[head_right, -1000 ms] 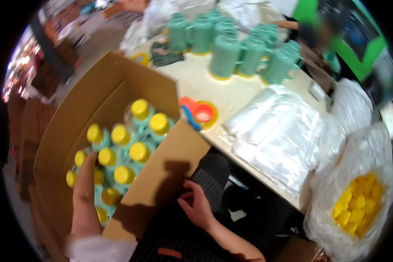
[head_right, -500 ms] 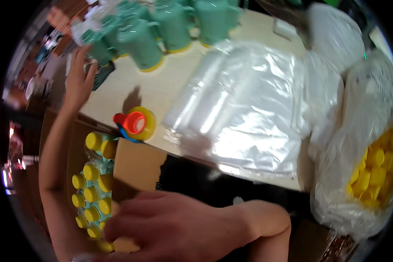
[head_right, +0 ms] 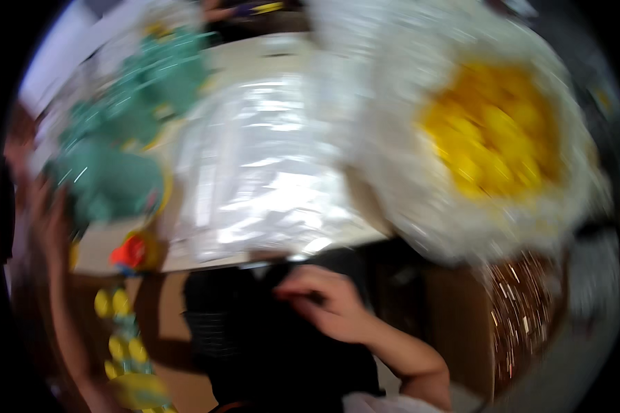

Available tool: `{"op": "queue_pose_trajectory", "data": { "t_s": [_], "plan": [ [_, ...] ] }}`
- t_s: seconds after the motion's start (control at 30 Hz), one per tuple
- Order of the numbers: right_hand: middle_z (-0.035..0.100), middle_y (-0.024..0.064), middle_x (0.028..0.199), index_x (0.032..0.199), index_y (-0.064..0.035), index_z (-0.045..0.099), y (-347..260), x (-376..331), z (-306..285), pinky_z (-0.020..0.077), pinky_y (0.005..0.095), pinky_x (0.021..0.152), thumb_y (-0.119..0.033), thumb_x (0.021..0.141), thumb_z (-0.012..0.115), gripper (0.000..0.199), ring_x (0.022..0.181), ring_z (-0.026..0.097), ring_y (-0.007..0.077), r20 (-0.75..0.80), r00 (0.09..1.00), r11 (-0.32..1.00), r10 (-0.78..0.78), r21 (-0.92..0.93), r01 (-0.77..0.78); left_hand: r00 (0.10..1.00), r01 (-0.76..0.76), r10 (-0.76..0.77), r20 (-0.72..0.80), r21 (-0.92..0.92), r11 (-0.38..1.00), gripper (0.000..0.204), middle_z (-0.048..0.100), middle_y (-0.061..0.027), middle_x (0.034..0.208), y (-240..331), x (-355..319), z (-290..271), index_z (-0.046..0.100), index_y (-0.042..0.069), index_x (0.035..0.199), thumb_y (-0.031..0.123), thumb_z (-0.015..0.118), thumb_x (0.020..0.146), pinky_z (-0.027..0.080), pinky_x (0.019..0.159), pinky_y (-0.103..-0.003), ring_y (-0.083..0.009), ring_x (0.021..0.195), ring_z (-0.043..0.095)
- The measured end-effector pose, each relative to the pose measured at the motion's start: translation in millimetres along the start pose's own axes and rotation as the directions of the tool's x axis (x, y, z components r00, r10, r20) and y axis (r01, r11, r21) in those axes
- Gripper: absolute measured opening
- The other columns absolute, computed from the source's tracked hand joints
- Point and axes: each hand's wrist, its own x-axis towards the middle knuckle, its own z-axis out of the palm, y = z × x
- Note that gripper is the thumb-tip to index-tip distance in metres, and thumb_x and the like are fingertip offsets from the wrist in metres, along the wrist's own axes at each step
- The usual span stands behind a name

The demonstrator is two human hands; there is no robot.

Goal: The person assembles light green plastic pitchers by hand. They pick up a pitcher body, insert a copper-colored metal ring into the neck, and then screw on a yellow lid. The completed pitchers are placed into a cardboard box. The process is repeated for multiple units.

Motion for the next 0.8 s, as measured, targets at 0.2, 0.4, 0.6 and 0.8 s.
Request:
{"op": "queue_pose_trajectory", "data": {
  "t_s": [0.2,0.4,0.6,0.8],
  "plan": [
    [0.068,0.0082,0.093,0.100,-0.0016,0.071,-38,-125,-14,0.0521,0.0300,0.076,-0.004,0.090,0.072,0.011,0.089,0.066,0.0152,-0.218,0.972,0.984,0.083,-0.138,-0.115,0.891,0.326,0.040,0.452,-0.699,0.636,0.039,0.059,-0.0184,0.139,150,-101,27,0.065,0.003,0.120,0.026,0.071,0.089,0.033,0.116,-0.044,-0.0298,0.133,0.051],
    [0.069,0.0070,0.088,0.093,-0.0016,0.073,-111,-246,-130,0.0520,0.0284,0.075,-0.006,0.088,0.073,0.006,0.082,0.065,0.0142,-0.850,0.526,0.797,-0.042,-0.346,-0.496,0.676,0.736,0.118,0.728,-0.675,-0.052,0.055,0.057,-0.0097,0.100,322,-171,65,0.053,0.007,0.104,0.045,0.080,0.077,0.046,0.086,-0.033,-0.0207,0.092,0.055],
    [0.073,0.0130,0.099,0.099,-0.0091,0.077,-76,-316,-274,0.0542,0.0417,0.084,-0.009,0.087,0.069,0.014,0.093,0.069,0.0331,-0.858,0.494,0.106,-0.140,-0.509,-0.854,0.454,0.888,0.211,0.866,-0.422,-0.182,0.077,0.066,-0.0202,0.118,307,-163,60,0.049,0.003,0.130,0.046,0.082,0.076,0.056,0.091,-0.039,-0.0278,0.102,0.065],
    [0.075,0.0145,0.097,0.094,-0.0084,0.078,-100,-336,-278,0.0550,0.0401,0.083,-0.019,0.086,0.073,0.015,0.092,0.072,0.0291,-0.917,0.387,0.251,0.096,-0.354,-0.901,0.486,0.874,0.177,0.856,-0.471,-0.120,0.076,0.065,-0.0192,0.114,304,-147,29,0.048,0.003,0.131,0.047,0.079,0.077,0.056,0.090,-0.038,-0.0264,0.102,0.065]
  ]
}}
